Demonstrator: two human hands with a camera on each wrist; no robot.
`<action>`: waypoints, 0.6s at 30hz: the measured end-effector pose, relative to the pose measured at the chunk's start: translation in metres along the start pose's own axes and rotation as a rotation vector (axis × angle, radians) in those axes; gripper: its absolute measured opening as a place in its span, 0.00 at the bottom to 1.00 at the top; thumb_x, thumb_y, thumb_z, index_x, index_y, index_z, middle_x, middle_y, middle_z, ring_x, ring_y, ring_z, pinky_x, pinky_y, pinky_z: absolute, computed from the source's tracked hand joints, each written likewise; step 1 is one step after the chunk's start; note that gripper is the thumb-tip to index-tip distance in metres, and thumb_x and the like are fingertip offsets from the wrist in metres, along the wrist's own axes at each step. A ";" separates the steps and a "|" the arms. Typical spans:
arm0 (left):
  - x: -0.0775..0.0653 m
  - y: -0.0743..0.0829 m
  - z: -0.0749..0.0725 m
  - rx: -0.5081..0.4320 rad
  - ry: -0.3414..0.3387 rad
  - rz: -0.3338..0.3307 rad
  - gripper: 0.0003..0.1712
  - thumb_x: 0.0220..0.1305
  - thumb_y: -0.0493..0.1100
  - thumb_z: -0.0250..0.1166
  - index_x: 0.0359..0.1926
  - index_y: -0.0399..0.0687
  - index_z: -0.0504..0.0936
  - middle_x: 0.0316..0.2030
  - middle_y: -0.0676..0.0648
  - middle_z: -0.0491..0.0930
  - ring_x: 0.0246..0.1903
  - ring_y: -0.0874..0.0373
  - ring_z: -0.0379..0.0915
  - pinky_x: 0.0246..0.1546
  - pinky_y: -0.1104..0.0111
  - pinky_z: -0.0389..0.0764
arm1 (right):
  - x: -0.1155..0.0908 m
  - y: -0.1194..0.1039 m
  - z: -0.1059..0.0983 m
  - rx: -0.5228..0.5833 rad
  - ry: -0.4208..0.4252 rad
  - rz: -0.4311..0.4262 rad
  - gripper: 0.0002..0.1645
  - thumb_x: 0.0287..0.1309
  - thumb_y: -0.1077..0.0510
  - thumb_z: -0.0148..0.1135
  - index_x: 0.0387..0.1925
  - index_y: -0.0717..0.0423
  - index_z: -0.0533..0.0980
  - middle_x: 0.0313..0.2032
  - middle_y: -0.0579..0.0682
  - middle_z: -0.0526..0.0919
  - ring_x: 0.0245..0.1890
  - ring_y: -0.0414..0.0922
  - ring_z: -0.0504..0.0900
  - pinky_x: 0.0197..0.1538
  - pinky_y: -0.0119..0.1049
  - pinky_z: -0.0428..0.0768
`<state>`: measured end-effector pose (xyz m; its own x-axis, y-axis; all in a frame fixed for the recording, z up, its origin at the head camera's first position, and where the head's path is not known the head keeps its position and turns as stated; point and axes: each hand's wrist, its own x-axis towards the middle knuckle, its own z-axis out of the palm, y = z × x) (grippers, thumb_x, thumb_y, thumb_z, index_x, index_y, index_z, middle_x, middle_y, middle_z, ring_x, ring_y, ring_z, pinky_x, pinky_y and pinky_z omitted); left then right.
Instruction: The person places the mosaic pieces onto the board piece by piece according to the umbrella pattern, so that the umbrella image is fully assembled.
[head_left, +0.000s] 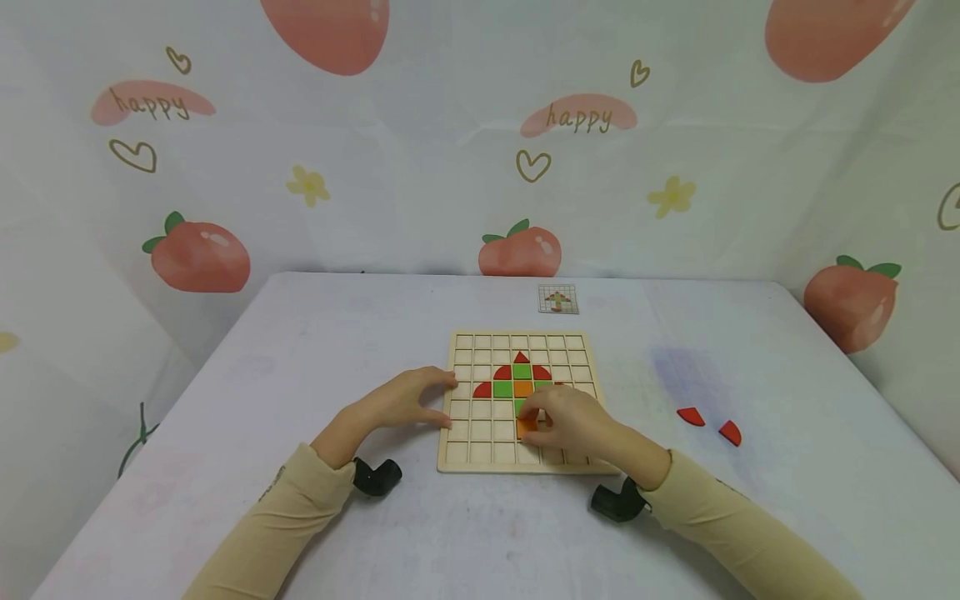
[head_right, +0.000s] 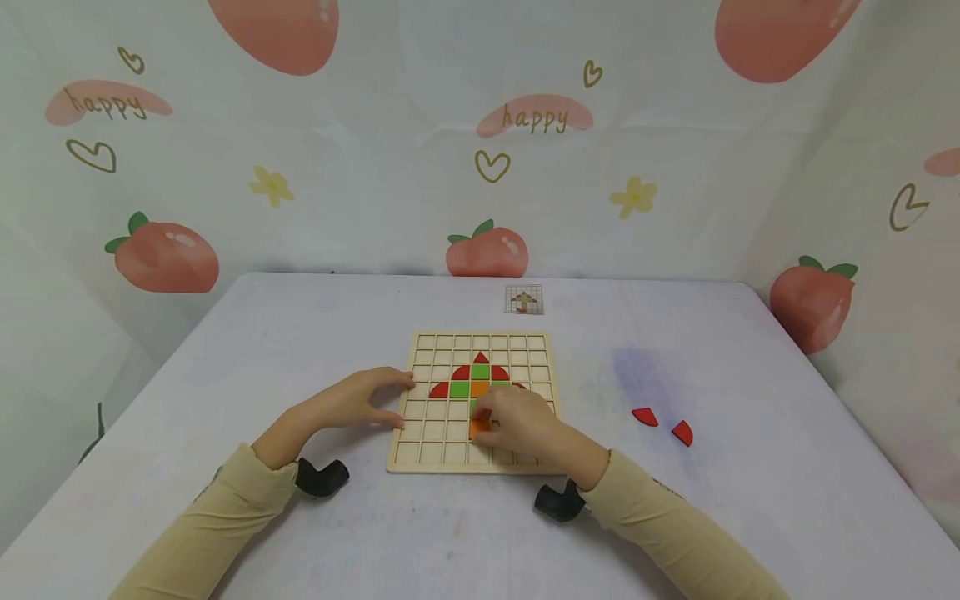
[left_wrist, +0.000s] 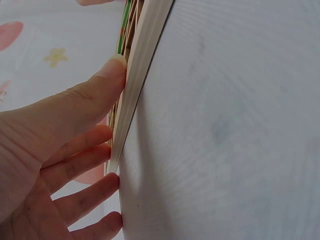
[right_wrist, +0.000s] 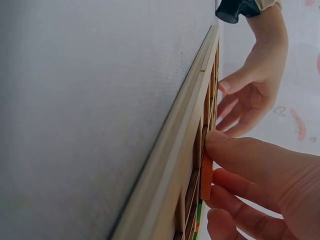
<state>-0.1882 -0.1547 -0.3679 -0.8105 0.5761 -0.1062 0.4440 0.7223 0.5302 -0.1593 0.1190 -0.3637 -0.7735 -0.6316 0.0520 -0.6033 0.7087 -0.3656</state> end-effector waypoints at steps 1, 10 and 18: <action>0.000 0.000 0.000 -0.001 0.001 -0.001 0.35 0.51 0.49 0.71 0.58 0.39 0.73 0.62 0.40 0.70 0.65 0.45 0.62 0.66 0.53 0.64 | 0.000 0.000 0.000 0.001 -0.001 0.001 0.11 0.48 0.53 0.70 0.34 0.51 0.81 0.31 0.42 0.83 0.25 0.35 0.69 0.27 0.20 0.67; 0.000 0.002 -0.001 0.002 0.002 -0.003 0.35 0.51 0.49 0.71 0.58 0.39 0.73 0.62 0.40 0.70 0.65 0.44 0.62 0.67 0.52 0.64 | 0.000 -0.001 0.000 0.018 -0.001 0.006 0.11 0.48 0.53 0.70 0.34 0.52 0.82 0.31 0.42 0.83 0.24 0.34 0.67 0.26 0.20 0.67; 0.000 0.001 0.000 -0.001 0.007 -0.003 0.35 0.51 0.50 0.71 0.58 0.39 0.74 0.62 0.40 0.70 0.65 0.44 0.62 0.67 0.53 0.64 | 0.000 0.000 0.001 0.028 -0.001 0.015 0.11 0.48 0.53 0.70 0.34 0.52 0.82 0.31 0.42 0.83 0.26 0.37 0.71 0.27 0.20 0.68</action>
<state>-0.1876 -0.1543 -0.3672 -0.8144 0.5713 -0.1016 0.4415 0.7237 0.5304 -0.1593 0.1185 -0.3647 -0.7820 -0.6216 0.0456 -0.5863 0.7089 -0.3921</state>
